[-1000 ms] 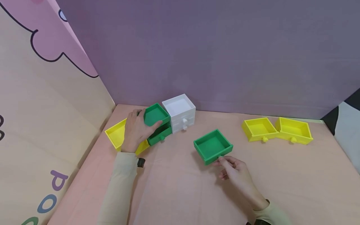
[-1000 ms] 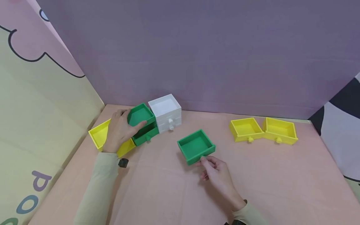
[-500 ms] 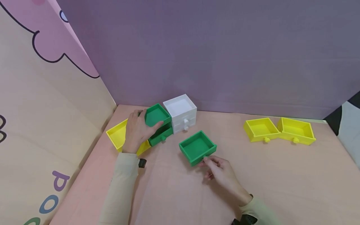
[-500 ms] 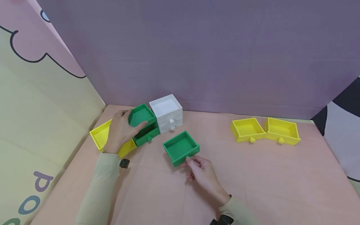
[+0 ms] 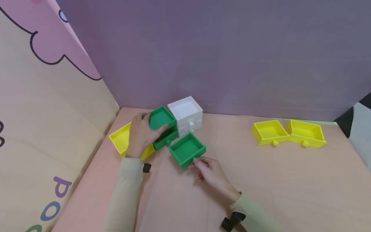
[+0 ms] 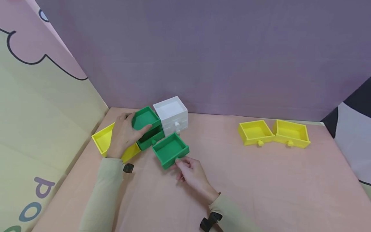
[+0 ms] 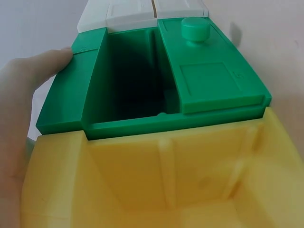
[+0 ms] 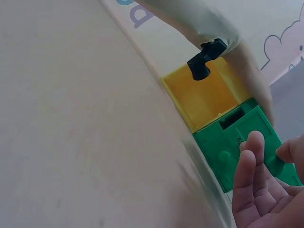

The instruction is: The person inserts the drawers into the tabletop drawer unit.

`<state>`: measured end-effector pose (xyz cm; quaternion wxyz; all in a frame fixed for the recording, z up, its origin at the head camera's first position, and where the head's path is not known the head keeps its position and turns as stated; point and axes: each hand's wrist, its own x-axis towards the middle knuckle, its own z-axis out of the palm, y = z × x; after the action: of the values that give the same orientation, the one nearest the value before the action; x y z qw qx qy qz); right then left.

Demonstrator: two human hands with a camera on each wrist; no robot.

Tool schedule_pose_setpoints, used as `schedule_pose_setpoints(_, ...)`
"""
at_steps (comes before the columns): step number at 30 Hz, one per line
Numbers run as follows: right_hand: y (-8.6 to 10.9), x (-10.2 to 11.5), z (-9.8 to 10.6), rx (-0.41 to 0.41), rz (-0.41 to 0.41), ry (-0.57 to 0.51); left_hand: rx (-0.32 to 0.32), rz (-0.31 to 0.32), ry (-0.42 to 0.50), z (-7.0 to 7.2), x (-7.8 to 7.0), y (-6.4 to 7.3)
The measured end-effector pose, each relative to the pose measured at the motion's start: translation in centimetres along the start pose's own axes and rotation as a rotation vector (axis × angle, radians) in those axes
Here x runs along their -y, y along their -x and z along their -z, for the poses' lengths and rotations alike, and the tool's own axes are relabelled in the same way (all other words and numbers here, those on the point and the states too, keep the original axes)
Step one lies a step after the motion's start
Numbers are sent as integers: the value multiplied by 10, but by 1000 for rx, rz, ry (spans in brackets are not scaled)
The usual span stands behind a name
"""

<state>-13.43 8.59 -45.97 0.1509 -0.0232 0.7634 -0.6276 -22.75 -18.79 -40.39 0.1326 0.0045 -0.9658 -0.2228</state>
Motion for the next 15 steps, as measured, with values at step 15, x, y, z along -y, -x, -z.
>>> schedule_pose_setpoints(15,-25,6,-28,48,55,7,-15,0,21,-1,1,-1)
